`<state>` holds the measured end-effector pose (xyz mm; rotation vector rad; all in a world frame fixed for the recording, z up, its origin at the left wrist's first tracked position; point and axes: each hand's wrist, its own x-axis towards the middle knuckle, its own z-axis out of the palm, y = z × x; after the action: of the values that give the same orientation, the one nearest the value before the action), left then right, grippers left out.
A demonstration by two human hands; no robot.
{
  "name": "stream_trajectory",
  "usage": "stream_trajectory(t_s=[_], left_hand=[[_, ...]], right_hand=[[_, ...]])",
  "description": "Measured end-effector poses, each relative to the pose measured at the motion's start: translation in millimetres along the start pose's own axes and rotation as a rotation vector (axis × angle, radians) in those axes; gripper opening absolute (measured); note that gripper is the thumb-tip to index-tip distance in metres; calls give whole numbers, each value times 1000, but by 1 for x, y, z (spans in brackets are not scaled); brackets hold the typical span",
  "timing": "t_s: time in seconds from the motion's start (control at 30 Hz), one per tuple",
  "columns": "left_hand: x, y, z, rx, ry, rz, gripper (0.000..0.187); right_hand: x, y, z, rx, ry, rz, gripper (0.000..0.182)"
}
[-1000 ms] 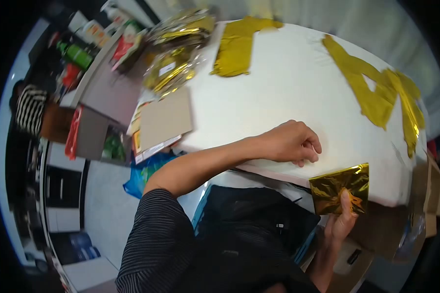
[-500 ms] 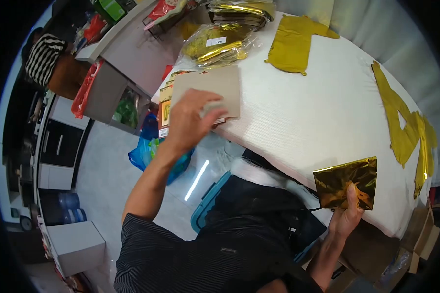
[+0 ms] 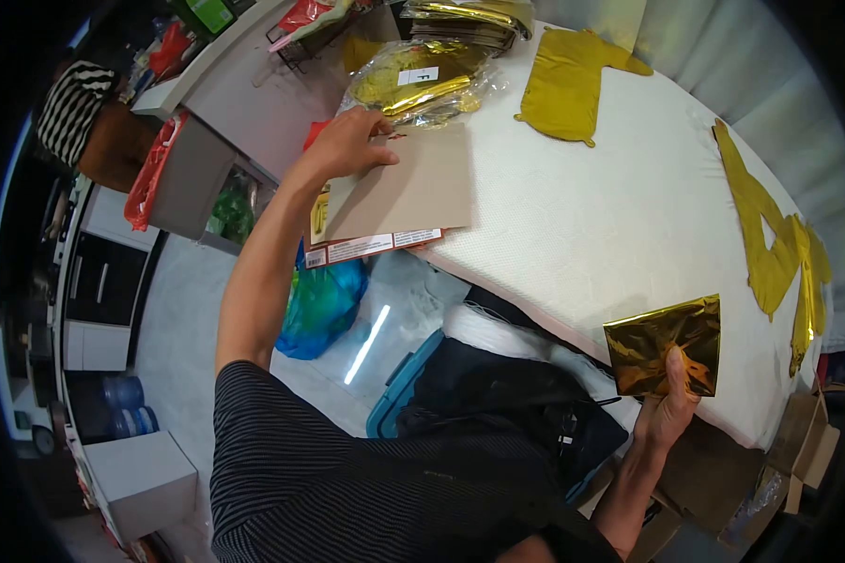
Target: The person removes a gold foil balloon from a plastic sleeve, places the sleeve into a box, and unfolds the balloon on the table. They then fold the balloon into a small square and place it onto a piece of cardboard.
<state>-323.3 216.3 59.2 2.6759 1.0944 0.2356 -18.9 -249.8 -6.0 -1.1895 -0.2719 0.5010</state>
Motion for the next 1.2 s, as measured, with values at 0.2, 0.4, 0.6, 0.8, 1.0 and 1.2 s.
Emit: stream_trajectory(t_s=[0.2,0.4,0.6,0.8,1.0,1.2], left_hand=[[0,3,-4,-21,-43,-18,51],[-2,7,-4,-114,-21,-39,48],[-2,10,0,-138,56,-49,35],[-3,17,3,-117,115,-94,24],[-17,35,-11,-172,109,-92,18],[-36,89,-50,-485,8,-12,14]], right_hand=[[1,2,-2,-10,-27,18,37],[-1,1,2,-4,-34,34,36],[-1,4,2,-10,-27,14,37],[-1,7,-1,-26,-29,16,39],[-1,8,-5,-36,-34,24,42],[-1,-1,-3,17,-1,6,41]])
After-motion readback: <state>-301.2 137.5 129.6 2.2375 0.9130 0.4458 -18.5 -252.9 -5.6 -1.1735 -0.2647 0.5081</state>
